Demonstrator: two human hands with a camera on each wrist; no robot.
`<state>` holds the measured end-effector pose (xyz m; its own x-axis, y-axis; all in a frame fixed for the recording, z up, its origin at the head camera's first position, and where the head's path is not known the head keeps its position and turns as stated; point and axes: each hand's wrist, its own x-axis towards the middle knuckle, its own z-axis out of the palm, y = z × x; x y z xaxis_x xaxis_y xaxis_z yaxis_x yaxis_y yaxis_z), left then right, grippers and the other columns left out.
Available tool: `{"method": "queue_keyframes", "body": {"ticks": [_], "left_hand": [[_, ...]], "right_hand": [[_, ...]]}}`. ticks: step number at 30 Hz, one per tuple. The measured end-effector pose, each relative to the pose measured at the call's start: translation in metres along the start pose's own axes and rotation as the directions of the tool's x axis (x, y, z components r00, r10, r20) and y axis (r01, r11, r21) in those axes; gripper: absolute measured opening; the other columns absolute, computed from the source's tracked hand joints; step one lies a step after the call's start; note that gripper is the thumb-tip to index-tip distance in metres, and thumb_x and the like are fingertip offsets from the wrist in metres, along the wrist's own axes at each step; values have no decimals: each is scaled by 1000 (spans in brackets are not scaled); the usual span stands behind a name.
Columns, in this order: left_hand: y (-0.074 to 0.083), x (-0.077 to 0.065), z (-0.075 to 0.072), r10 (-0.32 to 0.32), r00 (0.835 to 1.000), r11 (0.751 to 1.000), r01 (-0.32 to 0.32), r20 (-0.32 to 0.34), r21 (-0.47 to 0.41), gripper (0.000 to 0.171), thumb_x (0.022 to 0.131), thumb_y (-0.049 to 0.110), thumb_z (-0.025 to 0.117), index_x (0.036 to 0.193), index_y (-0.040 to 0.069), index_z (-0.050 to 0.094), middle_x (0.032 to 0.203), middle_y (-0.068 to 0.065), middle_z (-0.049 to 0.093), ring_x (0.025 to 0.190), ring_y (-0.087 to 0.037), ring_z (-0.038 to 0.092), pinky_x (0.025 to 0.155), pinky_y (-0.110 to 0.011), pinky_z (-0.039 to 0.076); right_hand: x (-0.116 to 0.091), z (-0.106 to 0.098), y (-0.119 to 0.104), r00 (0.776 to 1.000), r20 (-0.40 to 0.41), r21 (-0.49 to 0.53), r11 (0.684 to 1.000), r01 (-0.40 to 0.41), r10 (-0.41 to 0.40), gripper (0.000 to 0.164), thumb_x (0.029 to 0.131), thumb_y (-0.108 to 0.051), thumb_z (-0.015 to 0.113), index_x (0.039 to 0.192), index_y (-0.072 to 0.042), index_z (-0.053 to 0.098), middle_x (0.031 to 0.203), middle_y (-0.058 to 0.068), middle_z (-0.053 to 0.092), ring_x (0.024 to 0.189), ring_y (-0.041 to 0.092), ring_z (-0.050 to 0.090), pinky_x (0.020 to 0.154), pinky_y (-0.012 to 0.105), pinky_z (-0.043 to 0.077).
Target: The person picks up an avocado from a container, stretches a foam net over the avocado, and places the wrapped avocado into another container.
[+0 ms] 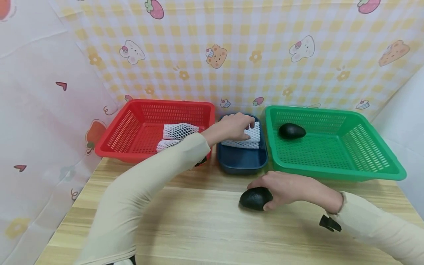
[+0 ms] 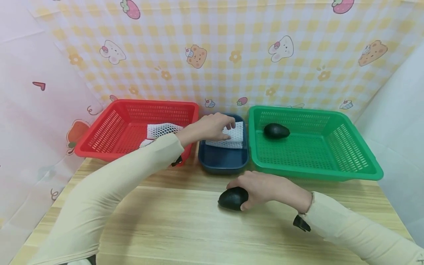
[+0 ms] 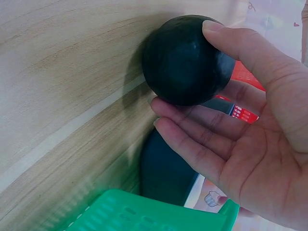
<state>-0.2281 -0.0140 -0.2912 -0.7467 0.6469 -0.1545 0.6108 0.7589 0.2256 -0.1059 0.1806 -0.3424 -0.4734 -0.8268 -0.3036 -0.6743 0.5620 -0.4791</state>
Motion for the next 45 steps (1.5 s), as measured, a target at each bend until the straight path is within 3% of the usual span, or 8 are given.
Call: {"method": "queue_keyframes", "body": {"ticks": [9,21,29,36,45], "left_hand": [[9,15,4,-1,1000,998,2,12,-58,47,98,30,69,140,14,55,136,-6,58,113,-20,58,89,-41,51],[5,37,10,-81,996,991,75,-47,-114,52,95,24,74,141,16,52,138,-4,57,119,-21,54,89,-43,51],[8,44,20,-158,985,986,160,68,-36,62,98,16,69,153,18,40,143,-7,52,117,-24,53,98,-44,47],[16,51,31,-182,983,980,177,41,92,55,106,12,54,157,19,36,148,-8,48,124,-25,51,98,-43,47],[16,48,29,-182,983,977,181,1,115,40,107,12,51,146,21,50,132,-4,58,108,-24,58,86,-42,51]], "right_hand": [[1,0,1,1000,1,12,1000,19,-19,55,80,-20,88,130,-13,66,118,-8,68,95,4,63,79,32,55],[1,0,3,999,-1,25,999,37,-37,56,80,-20,88,131,-14,66,119,-8,67,96,4,63,80,31,54],[-1,-1,4,999,-6,24,998,50,-50,55,80,-20,88,131,-13,66,119,-7,68,97,4,63,80,31,55],[0,-1,3,999,-1,36,999,37,-37,56,80,-21,89,131,-13,66,120,-8,68,98,4,63,80,31,55],[1,-1,3,999,-3,31,999,33,-33,57,79,-22,89,131,-15,67,120,-8,67,99,4,63,81,32,55]]}}
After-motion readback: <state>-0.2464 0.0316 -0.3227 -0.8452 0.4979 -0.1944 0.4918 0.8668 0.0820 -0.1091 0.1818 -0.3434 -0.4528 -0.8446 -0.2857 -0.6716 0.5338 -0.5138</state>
